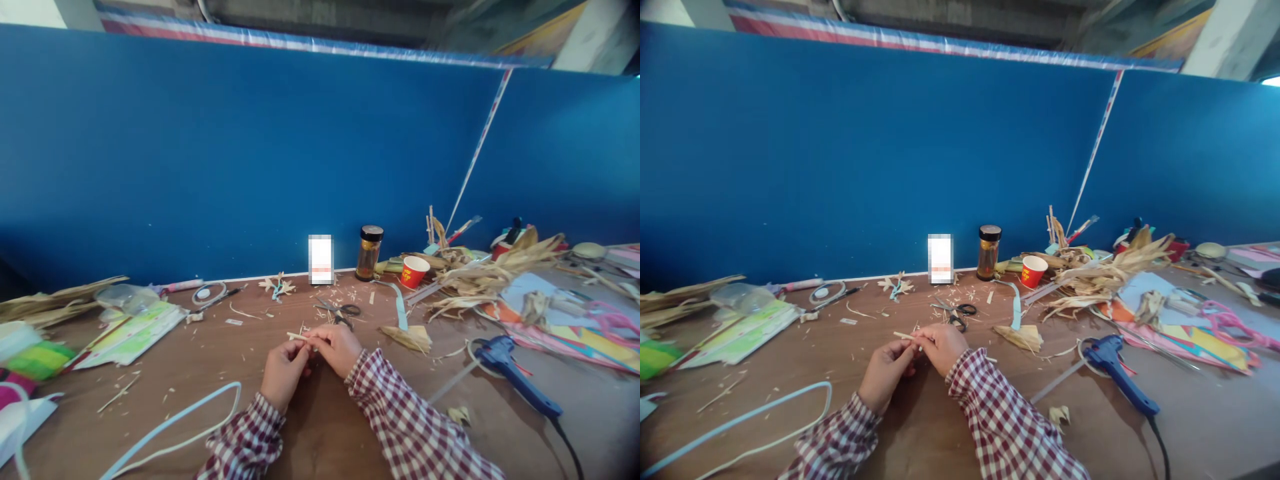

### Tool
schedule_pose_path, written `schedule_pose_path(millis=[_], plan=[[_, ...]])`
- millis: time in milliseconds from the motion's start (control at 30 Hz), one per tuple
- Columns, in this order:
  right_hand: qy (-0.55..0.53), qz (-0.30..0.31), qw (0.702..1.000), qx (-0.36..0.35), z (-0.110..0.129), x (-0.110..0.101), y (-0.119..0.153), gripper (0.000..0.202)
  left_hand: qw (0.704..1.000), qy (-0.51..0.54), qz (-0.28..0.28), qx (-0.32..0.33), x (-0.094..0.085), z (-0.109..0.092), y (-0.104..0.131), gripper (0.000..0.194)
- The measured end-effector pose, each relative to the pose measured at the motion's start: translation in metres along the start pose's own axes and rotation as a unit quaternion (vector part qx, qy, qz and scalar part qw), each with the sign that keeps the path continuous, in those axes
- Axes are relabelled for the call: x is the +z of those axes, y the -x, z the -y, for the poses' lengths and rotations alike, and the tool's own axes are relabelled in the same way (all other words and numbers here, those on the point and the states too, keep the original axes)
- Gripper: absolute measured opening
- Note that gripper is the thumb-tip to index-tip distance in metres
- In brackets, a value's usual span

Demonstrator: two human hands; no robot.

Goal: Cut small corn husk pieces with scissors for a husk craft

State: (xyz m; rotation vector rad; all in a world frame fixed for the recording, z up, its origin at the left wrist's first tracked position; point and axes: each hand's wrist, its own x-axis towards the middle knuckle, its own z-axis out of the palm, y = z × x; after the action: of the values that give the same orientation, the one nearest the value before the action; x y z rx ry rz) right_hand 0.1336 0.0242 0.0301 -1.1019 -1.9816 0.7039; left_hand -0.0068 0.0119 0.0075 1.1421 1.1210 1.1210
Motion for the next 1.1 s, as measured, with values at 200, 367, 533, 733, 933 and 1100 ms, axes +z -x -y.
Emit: schedule_pose_path(millis=[200,367,533,733,933,1100], plan=[[0.062,-0.013,0.998,0.022,0.001,0.001,0.001,0.028,0.998,0.025,-0.024,-0.048,0.003,-0.002,0.001,0.030],[0.099,-0.012,0.994,0.038,-0.004,0.002,0.000,0.028,1.000,-0.015,-0.013,-0.003,0.003,-0.004,0.001,0.029],[0.168,-0.084,0.976,0.112,-0.021,-0.023,-0.004,0.027,0.999,-0.032,0.001,0.022,0.003,-0.009,0.006,0.029],[0.045,-0.103,0.992,0.055,-0.015,-0.023,-0.005,0.038,0.998,0.027,-0.060,-0.005,-0.002,-0.005,0.000,0.030],[-0.005,-0.028,0.999,0.037,-0.006,0.009,-0.002,0.023,1.000,0.005,-0.018,0.010,-0.001,-0.003,0.000,0.029],[-0.009,-0.018,0.998,0.061,-0.009,0.001,-0.002,0.018,1.000,0.000,-0.001,0.007,0.002,-0.003,0.002,0.028]])
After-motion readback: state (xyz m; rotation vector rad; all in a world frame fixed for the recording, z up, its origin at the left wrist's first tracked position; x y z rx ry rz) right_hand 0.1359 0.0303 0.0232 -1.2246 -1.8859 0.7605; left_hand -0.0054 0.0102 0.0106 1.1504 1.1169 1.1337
